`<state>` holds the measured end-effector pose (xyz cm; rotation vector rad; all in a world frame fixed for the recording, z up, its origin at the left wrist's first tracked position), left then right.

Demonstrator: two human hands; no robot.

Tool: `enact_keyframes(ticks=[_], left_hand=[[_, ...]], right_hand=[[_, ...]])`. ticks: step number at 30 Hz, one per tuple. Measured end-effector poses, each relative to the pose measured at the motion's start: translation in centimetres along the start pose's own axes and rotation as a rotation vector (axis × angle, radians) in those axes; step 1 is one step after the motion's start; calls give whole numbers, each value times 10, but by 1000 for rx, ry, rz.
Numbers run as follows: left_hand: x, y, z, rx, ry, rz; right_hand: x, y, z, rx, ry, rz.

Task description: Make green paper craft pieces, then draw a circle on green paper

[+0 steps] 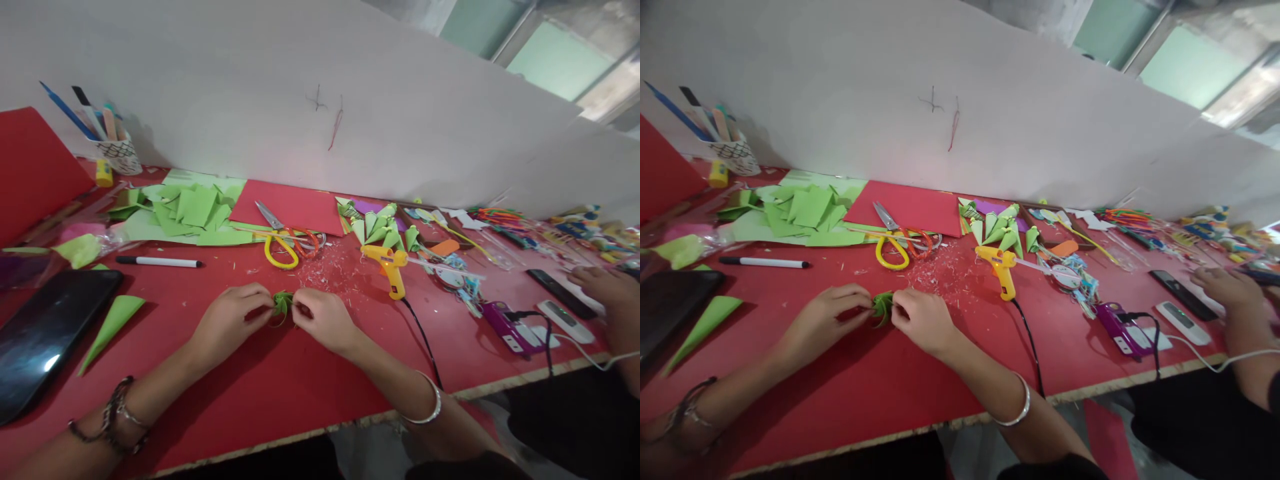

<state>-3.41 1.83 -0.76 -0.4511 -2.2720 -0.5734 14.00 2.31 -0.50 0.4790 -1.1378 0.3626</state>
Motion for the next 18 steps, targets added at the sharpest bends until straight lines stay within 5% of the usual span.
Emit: enact_keyframes(ticks=[18], left_hand=[[0, -1, 3, -21, -23, -19]], right_hand=[[-2, 0, -2, 63, -16, 32]])
Point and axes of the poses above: each hand's wrist, its own y-axis towards the middle knuckle, its own x-axis out of the back of the hand, z = x × y, the point moved 2 cm from there along y, towards the middle knuckle, and after that the axes turned 9 degrees about -y, right-handed, at the moved point
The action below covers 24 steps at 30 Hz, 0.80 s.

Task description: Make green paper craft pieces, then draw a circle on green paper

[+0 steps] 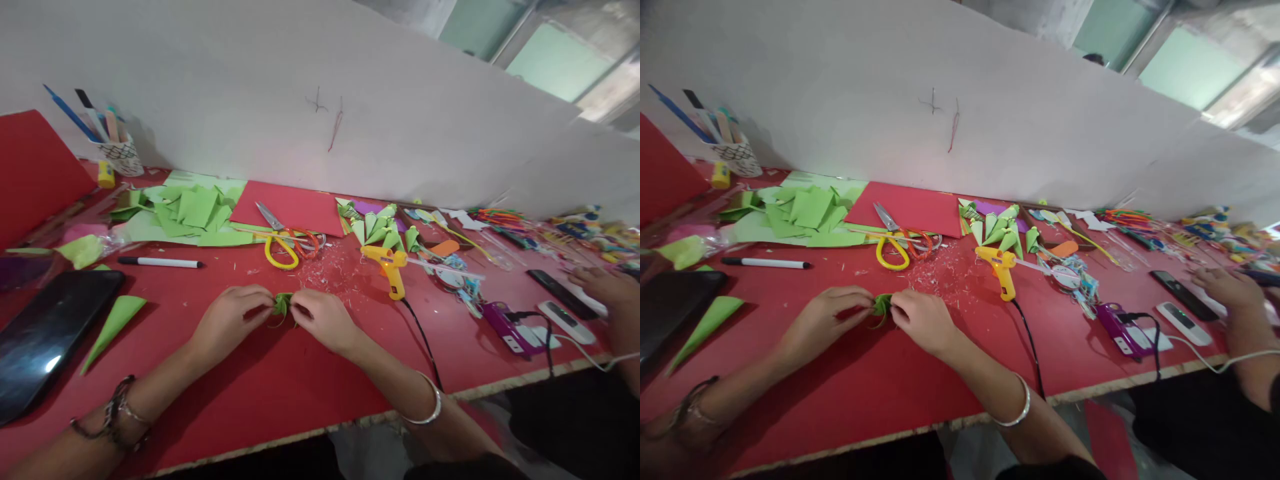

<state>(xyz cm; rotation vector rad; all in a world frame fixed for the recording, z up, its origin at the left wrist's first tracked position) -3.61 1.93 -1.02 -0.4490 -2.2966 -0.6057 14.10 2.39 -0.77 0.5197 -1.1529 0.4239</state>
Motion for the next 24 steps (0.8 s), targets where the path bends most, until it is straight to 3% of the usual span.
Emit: enact_keyframes(ticks=[10, 24], left_hand=[[0, 0, -1, -42, 20, -9], [0, 2, -4, 24, -47, -27]], right_hand=[[2, 0, 0, 10, 4, 22], [2, 0, 0, -10, -11, 41]])
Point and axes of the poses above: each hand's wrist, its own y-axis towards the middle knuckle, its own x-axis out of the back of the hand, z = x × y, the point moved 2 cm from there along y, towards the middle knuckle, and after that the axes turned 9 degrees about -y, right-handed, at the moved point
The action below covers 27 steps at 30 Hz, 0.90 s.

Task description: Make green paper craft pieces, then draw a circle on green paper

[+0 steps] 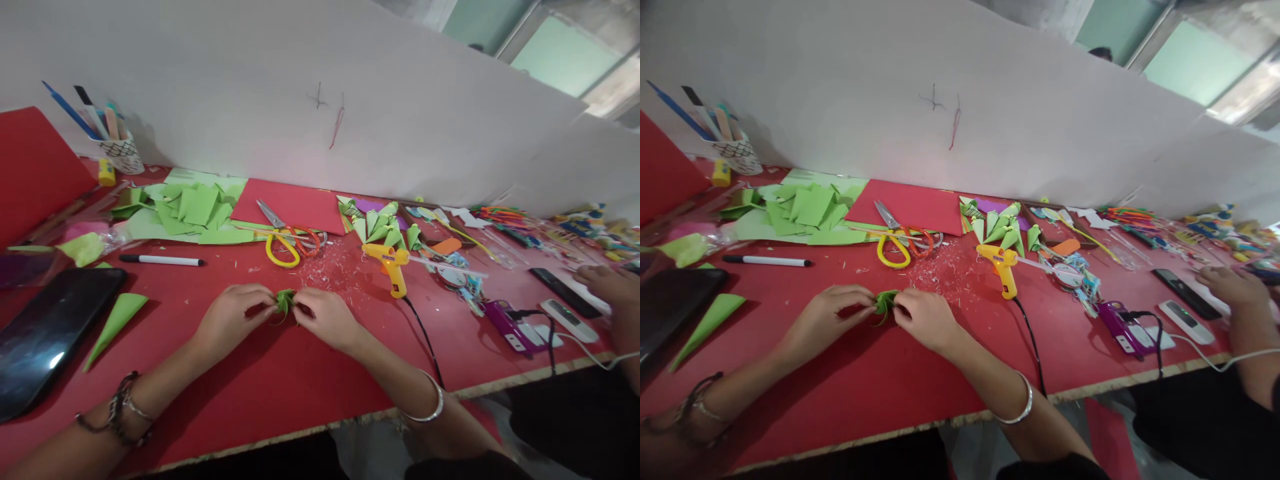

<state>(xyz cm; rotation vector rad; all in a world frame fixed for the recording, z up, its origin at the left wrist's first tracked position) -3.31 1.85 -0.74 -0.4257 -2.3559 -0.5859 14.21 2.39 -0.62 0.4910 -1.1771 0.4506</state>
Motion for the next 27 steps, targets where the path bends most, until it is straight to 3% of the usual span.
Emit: enact_keyframes(ticks=[17, 27], left_hand=[[-2, 1, 2, 61, -36, 17], [6, 3, -3, 27, 21, -34]], right_hand=[[1, 0, 1, -6, -64, 38], [3, -3, -2, -74, 0, -66]])
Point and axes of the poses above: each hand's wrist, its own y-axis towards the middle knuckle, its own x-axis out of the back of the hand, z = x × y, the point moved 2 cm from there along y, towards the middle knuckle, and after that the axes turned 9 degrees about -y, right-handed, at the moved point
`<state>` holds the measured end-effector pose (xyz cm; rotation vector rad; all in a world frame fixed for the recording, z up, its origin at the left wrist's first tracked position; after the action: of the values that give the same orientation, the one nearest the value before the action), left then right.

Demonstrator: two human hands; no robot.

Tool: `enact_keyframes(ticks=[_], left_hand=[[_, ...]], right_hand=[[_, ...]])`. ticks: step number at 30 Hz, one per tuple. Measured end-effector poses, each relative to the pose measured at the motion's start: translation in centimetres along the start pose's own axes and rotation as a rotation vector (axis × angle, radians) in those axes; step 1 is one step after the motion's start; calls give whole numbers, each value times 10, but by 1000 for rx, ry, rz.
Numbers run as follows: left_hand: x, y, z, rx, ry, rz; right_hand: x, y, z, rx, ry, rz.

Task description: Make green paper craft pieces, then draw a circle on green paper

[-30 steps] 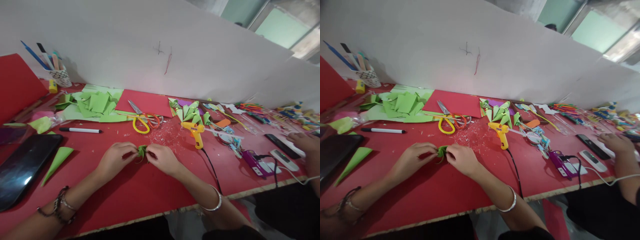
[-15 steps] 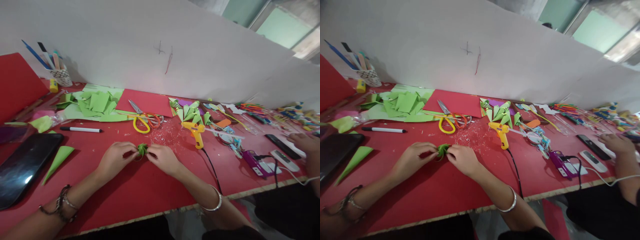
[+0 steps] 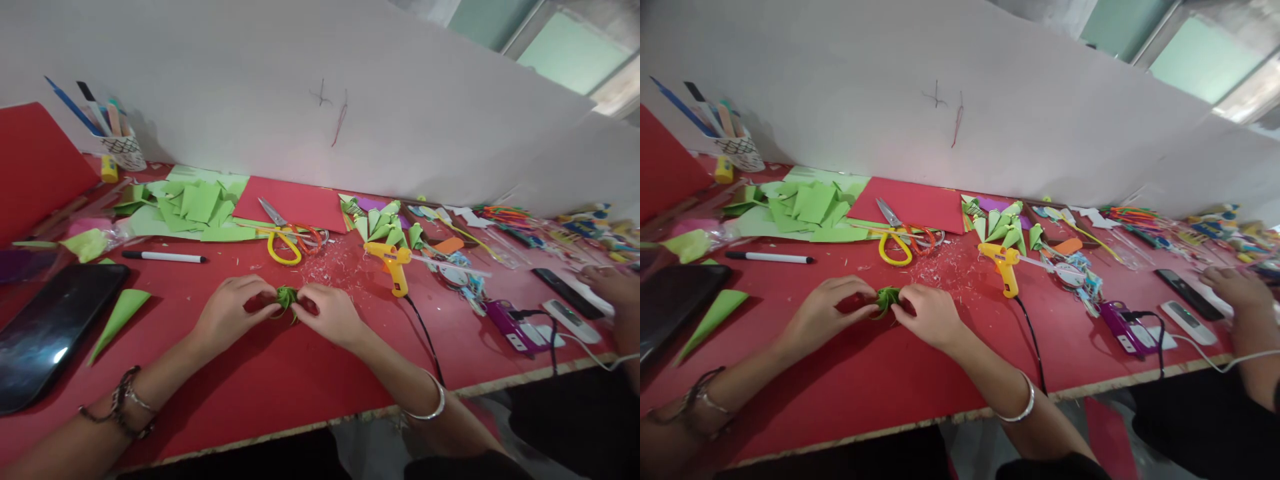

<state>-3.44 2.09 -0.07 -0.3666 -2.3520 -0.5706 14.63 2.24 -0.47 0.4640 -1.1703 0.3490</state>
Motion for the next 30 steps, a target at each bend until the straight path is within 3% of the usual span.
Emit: enact_keyframes(ticks=[5, 11, 16, 30], left_hand=[[-3, -1, 1, -26, 17, 49], [-2, -2, 0, 8, 61, -29], [-1, -3, 0, -73, 71, -89], [0, -4, -2, -129, 91, -84]], right_hand=[[-1, 1, 1, 41, 0, 15], [-3, 2, 2, 80, -22, 45], [-4, 1, 4, 106, -34, 57], [-4, 1, 7, 126, -32, 65]])
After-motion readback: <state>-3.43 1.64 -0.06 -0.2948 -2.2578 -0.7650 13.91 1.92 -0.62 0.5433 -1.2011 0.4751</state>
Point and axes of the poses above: each hand's wrist, its own y-axis towards the middle knuckle, its own x-axis out of the back of the hand, z = x × y, the point moved 2 cm from there along y, towards the middle knuckle, and after that the axes turned 9 degrees about -y, right-handed, at the moved point
